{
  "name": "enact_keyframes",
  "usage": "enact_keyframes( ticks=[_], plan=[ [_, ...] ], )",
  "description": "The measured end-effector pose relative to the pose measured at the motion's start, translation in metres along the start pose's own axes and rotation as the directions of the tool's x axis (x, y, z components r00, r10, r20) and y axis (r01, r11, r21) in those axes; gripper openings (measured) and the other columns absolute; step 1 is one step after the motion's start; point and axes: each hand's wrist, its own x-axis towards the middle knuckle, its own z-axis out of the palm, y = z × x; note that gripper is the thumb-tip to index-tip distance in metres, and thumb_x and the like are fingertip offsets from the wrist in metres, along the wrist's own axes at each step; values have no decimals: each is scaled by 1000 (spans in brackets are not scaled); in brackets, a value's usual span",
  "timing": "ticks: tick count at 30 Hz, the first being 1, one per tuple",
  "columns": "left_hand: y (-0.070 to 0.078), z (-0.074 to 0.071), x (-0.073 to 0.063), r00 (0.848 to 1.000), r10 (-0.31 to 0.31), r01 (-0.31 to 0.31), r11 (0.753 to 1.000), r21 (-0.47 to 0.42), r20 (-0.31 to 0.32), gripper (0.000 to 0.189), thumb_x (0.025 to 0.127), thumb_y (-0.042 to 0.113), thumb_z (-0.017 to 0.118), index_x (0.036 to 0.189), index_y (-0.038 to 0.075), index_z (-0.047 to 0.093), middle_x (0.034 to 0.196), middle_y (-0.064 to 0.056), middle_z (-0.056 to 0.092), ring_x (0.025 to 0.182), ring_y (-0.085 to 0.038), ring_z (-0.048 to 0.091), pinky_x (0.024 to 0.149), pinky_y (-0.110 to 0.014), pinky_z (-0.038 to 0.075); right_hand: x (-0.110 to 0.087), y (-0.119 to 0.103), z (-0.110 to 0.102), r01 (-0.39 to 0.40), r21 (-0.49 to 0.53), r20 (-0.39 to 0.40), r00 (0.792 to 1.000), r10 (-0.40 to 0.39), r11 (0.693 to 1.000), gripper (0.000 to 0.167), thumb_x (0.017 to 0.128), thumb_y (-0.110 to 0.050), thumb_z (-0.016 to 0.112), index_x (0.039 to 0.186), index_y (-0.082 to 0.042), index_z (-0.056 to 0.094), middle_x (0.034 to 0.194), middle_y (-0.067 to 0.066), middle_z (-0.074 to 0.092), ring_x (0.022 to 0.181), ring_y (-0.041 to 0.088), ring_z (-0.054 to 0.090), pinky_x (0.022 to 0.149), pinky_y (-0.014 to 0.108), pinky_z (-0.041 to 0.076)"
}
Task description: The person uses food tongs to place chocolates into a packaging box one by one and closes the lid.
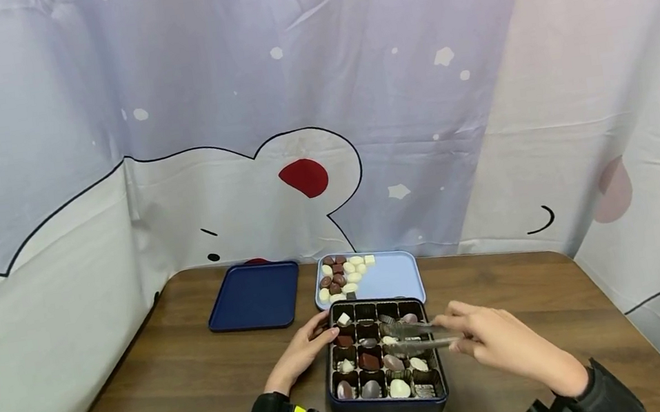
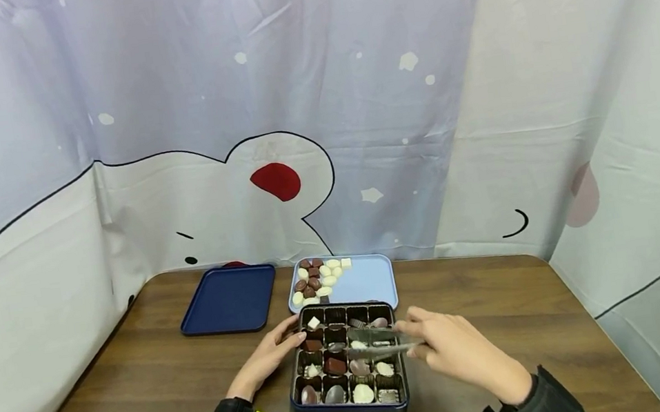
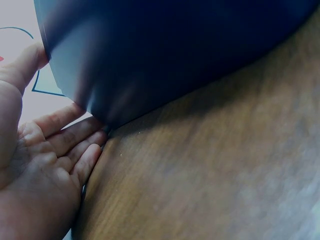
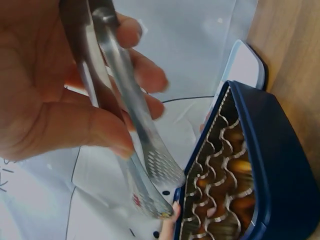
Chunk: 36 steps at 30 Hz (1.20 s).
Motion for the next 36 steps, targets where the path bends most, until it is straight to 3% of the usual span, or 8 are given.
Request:
enact_keyframes(
  ticks=[7, 13, 19, 21, 26, 29, 31, 36],
  plan=[
    [0, -1, 0, 1000, 0, 0, 1000, 1, 4, 64, 93, 40, 58, 148, 16, 36, 151, -18, 34, 135, -41, 35, 105, -57, 33, 40, 23, 8, -167, -91, -126, 980, 155, 982, 39, 83, -18, 72, 120, -9, 66, 97, -4, 59, 63, -2, 45, 50, 19, 37],
    [-1, -1, 0, 1000, -1, 1, 1000, -3, 13, 65, 93, 41, 59, 148, 16, 35, 151, -18, 33, 136, -41, 34, 105, -56, 33, 72, 54, 30, -279, -133, -102, 958, 267, 951, 41, 84, -15, 71, 123, -5, 64, 88, 2, 54, 61, 8, 46, 47, 25, 30],
    [0, -1, 1, 1000, 1, -1, 1000, -11, 17, 65, 93, 41, 59, 148, 16, 35, 151, -16, 33, 137, -39, 33, 106, -55, 33, 99, 74, 50, -382, -115, -59, 924, 377, 917, 38, 86, -18, 66, 121, -2, 64, 91, 9, 55, 69, 23, 56, 55, 38, 44],
    [0, -1, 1, 1000, 4, -4, 1000, -11, 17, 66, 93, 41, 59, 148, 15, 34, 151, -17, 34, 137, -40, 33, 106, -55, 33, 107, 78, 56, -402, -85, -23, 916, 401, 912, 31, 87, -15, 63, 114, -1, 66, 94, 12, 56, 70, 25, 56, 58, 40, 45],
    [-1, 0, -1, 1000, 8, -8, 1000, -8, 14, 66, 93, 40, 59, 148, 14, 34, 150, -20, 34, 135, -41, 35, 104, -56, 35, 121, 87, 69, -409, -24, 47, 911, 409, 912, 22, 83, -4, 53, 100, 3, 64, 90, 17, 52, 67, 23, 44, 56, 34, 35],
    [-4, 2, 0, 1000, 12, -12, 1000, -12, 19, 65, 93, 40, 59, 148, 15, 35, 150, -20, 34, 135, -41, 35, 104, -55, 35, 123, 92, 78, -400, 6, 60, 915, 399, 916, 21, 83, -3, 52, 99, 4, 64, 87, 15, 50, 69, 23, 42, 57, 32, 33],
    [-5, 2, 0, 1000, 12, -11, 1000, -15, 26, 65, 93, 41, 58, 148, 15, 36, 150, -20, 33, 135, -41, 35, 104, -55, 35, 124, 96, 84, -392, 27, 72, 918, 390, 919, 20, 86, -4, 55, 101, 5, 64, 89, 16, 50, 71, 24, 44, 58, 33, 35],
    [-3, 0, 2, 1000, 6, -6, 1000, -4, 18, 65, 92, 42, 59, 147, 16, 36, 151, -19, 33, 135, -41, 35, 104, -55, 36, 132, 101, 99, -371, 62, 66, 928, 367, 927, 37, 89, -7, 61, 123, 10, 57, 103, 22, 53, 81, 29, 53, 68, 39, 43]
  ],
)
